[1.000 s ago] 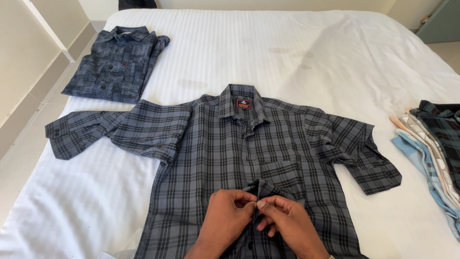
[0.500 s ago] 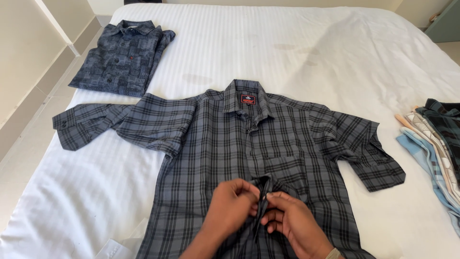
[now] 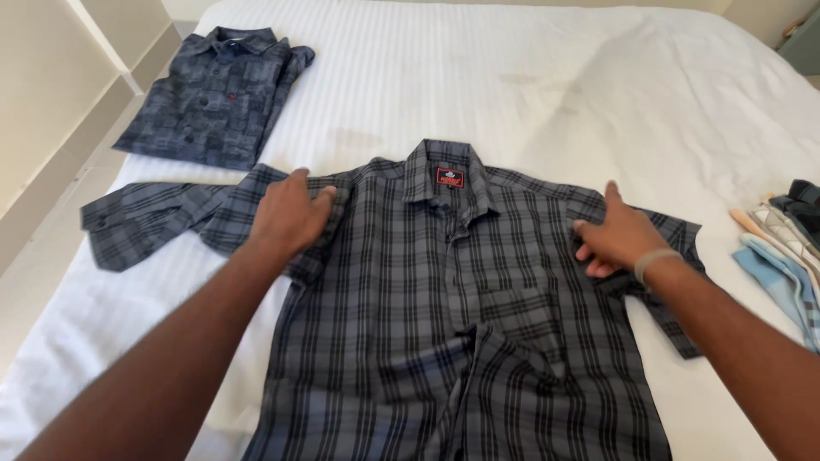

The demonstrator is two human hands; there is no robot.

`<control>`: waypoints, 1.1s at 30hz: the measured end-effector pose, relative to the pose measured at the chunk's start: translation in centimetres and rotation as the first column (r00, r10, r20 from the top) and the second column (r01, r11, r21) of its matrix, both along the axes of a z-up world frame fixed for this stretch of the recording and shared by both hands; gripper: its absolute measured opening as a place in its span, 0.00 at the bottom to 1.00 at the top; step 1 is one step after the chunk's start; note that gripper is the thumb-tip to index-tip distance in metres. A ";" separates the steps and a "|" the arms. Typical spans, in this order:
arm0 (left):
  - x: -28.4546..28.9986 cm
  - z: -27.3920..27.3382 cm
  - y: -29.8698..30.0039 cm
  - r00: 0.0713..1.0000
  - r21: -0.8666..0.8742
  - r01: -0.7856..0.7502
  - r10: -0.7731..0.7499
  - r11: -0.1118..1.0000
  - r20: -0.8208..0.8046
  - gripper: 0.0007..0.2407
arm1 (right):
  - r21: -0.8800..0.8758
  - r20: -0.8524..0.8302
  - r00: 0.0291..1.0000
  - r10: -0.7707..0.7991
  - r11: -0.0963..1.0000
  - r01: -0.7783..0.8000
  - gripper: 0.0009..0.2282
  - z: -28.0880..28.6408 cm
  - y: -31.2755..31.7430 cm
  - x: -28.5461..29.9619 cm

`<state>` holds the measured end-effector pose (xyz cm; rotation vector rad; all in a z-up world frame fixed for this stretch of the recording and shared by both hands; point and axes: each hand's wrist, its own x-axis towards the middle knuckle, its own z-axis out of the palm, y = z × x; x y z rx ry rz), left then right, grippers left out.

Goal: The person lays a plaid shirt flat on a bed and buttons it from the top down. They then unbutton the shirt and repeat the buttoning process, smoothing the fabric with their hands between actions.

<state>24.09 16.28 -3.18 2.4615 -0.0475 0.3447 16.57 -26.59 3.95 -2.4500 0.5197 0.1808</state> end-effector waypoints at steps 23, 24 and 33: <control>-10.9 5.0 -12.4 0.900 0.055 0.399 -0.379 0.915 -0.217 0.14 | -0.144 0.030 0.841 0.540 0.835 -0.531 0.28 -6.0 4.7 -7.1; -13.8 4.7 -12.7 0.903 0.057 0.396 -0.378 0.916 -0.205 0.14 | -0.153 0.038 0.840 0.542 0.834 -0.531 0.28 -6.4 4.8 -9.0; -22.4 -6.0 -13.8 0.531 0.052 0.766 -0.585 0.640 -0.614 0.12 | -0.199 -0.662 0.644 0.384 0.738 -0.644 0.35 -12.5 2.3 -17.9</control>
